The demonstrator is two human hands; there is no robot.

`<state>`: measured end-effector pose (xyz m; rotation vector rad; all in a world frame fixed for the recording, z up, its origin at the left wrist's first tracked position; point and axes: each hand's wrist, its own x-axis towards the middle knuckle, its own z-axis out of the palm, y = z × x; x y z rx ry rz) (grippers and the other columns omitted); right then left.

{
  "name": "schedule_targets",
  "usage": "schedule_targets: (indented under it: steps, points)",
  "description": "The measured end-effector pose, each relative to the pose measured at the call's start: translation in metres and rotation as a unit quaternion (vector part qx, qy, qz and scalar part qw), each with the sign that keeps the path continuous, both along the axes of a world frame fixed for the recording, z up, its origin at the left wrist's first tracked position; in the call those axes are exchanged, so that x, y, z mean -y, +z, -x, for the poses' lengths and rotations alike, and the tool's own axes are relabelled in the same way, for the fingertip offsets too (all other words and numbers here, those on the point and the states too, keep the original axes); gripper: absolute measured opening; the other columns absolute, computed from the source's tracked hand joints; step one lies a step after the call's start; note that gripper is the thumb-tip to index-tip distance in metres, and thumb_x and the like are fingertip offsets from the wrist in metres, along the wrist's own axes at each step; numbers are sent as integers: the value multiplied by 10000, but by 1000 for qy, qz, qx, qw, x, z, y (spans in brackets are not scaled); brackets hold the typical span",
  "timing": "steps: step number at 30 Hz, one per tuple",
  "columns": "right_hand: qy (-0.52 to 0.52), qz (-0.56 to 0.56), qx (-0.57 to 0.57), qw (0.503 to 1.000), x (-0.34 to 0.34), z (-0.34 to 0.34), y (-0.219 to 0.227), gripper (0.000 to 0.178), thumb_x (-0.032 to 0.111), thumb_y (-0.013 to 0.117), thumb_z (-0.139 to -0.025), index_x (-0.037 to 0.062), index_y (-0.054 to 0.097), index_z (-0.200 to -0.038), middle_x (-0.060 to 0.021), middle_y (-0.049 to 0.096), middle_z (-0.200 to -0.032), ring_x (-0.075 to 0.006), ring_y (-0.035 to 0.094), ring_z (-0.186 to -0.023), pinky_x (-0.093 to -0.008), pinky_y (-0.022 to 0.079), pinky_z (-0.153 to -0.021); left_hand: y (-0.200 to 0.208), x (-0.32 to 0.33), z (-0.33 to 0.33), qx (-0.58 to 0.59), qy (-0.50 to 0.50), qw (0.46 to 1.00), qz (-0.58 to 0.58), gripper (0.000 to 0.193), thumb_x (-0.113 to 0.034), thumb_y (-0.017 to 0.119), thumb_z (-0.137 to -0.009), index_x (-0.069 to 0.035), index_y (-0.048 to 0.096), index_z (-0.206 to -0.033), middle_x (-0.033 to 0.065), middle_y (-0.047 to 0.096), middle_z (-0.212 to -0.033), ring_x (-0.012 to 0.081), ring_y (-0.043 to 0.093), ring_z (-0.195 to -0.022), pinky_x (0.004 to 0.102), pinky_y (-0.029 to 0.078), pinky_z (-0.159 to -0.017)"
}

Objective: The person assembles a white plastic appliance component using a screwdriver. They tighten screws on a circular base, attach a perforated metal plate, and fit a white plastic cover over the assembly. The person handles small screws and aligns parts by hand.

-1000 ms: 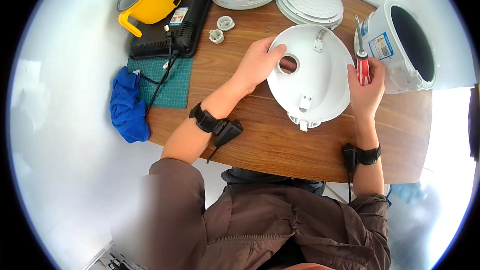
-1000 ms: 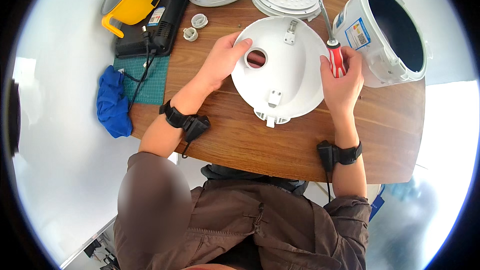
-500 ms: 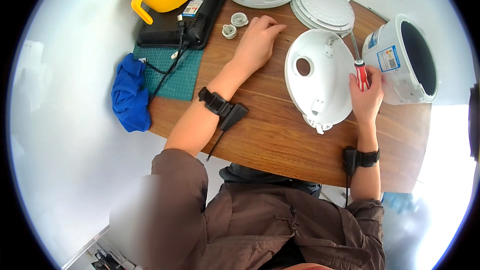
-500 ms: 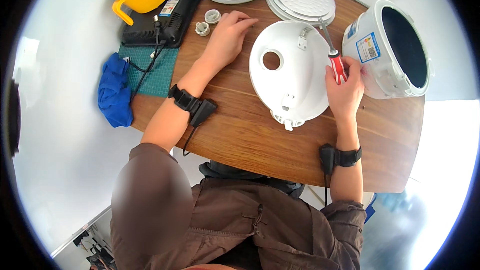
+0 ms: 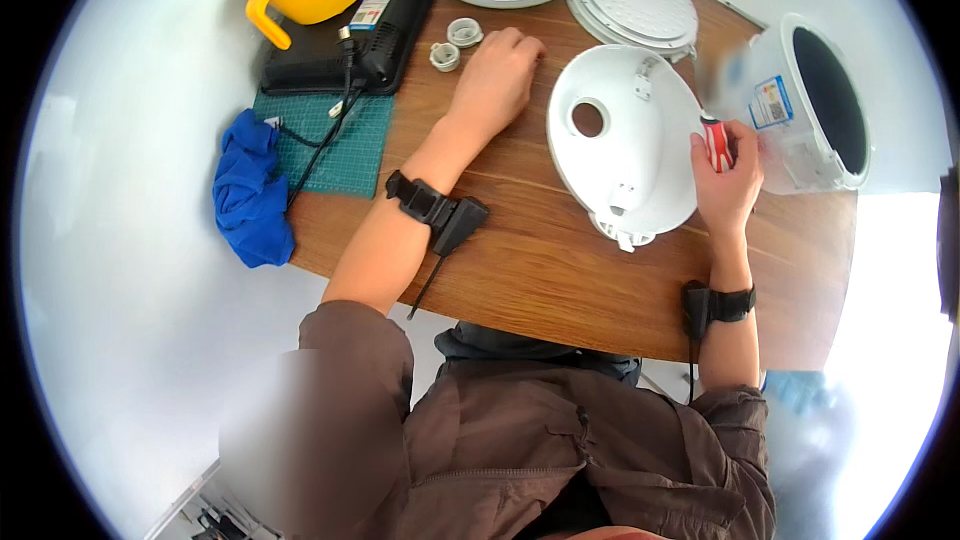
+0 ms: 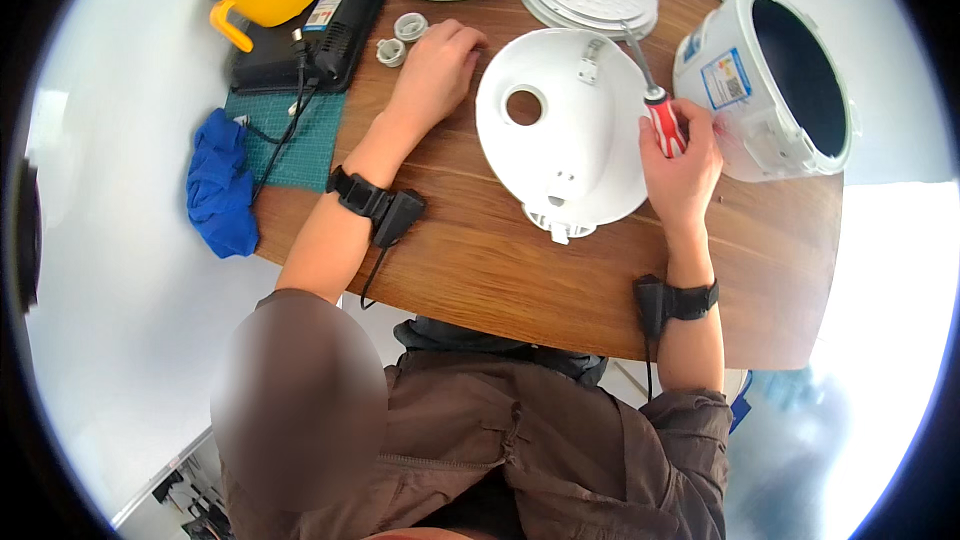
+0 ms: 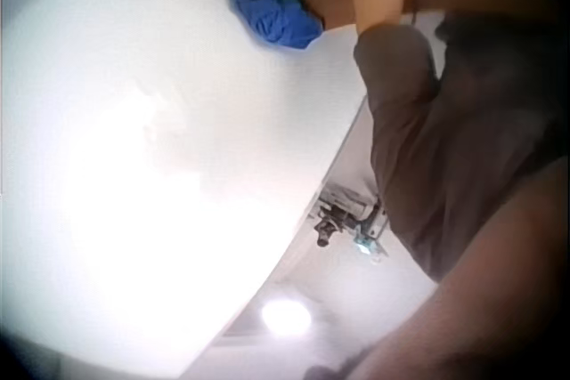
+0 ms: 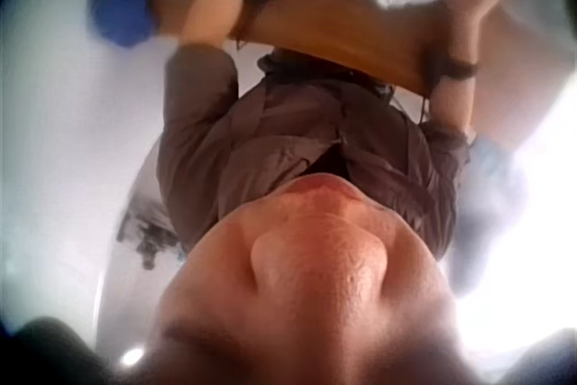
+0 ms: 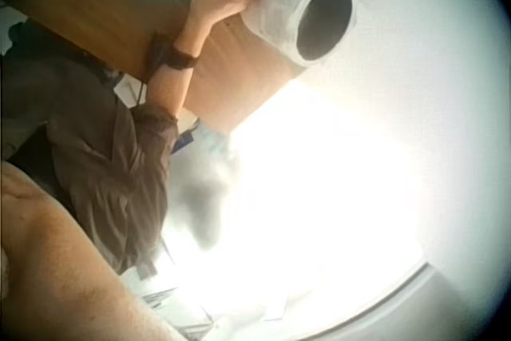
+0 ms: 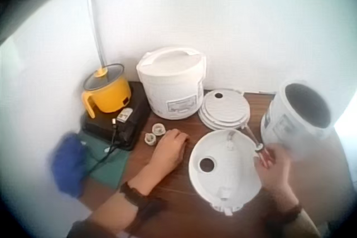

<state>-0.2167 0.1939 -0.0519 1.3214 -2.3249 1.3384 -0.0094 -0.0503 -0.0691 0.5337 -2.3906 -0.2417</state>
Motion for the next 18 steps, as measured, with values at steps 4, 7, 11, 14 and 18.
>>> schedule_targets:
  steps: [4, 7, 11, 14, 18]
  points:
    - [5, 27, -9, 1000, 0, -2, 5, 314, 111, 801, -805, 39, 632, -1060, -112, 704, -889, -248, 684, -780, -351, 547, -747, -2, 3, 3, -49, 9, 997, -51, 147, -16, 658, -892, -22, 721, -1025, 140, 653, -960, 341, 646, -887, 409, 534, -790]
    - [15, 39, -17, 999, -1, -3, 10, 300, 105, 798, -806, 45, 629, -1046, -110, 705, -898, -249, 690, -786, -357, 552, -746, 0, 3, 5, -48, -8, 993, -107, 134, -21, 661, -891, -19, 713, -1014, 151, 625, -984, 342, 627, -911, 423, 526, -796]
    - [36, 43, -45, 997, -2, -5, 14, 295, 76, 784, -796, 51, 631, -1047, -88, 694, -905, -252, 685, -783, -353, 549, -736, 5, 4, 4, -88, -1, 970, -227, 129, -44, 701, -882, -17, 714, -1007, 122, 675, -966, 264, 665, -862, 364, 539, -771]
    - [62, 54, -88, 993, -3, -2, 15, 301, 34, 775, -754, 70, 647, -1024, -62, 673, -893, -257, 670, -767, -341, 545, -697, 25, -9, 4, -171, -25, 919, -354, 120, -8, 719, -883, -7, 722, -1003, 76, 732, -949, 148, 687, -859, 276, 553, -782]
    - [88, 48, -164, 981, -5, -2, 24, 332, 0, 781, -688, 97, 689, -993, -32, 658, -871, -239, 652, -738, -328, 529, -643, 55, -31, 3, -230, -133, 881, -392, 174, 108, 712, -846, 18, 715, -995, 86, 724, -966, 154, 694, -909, 267, 576, -828]
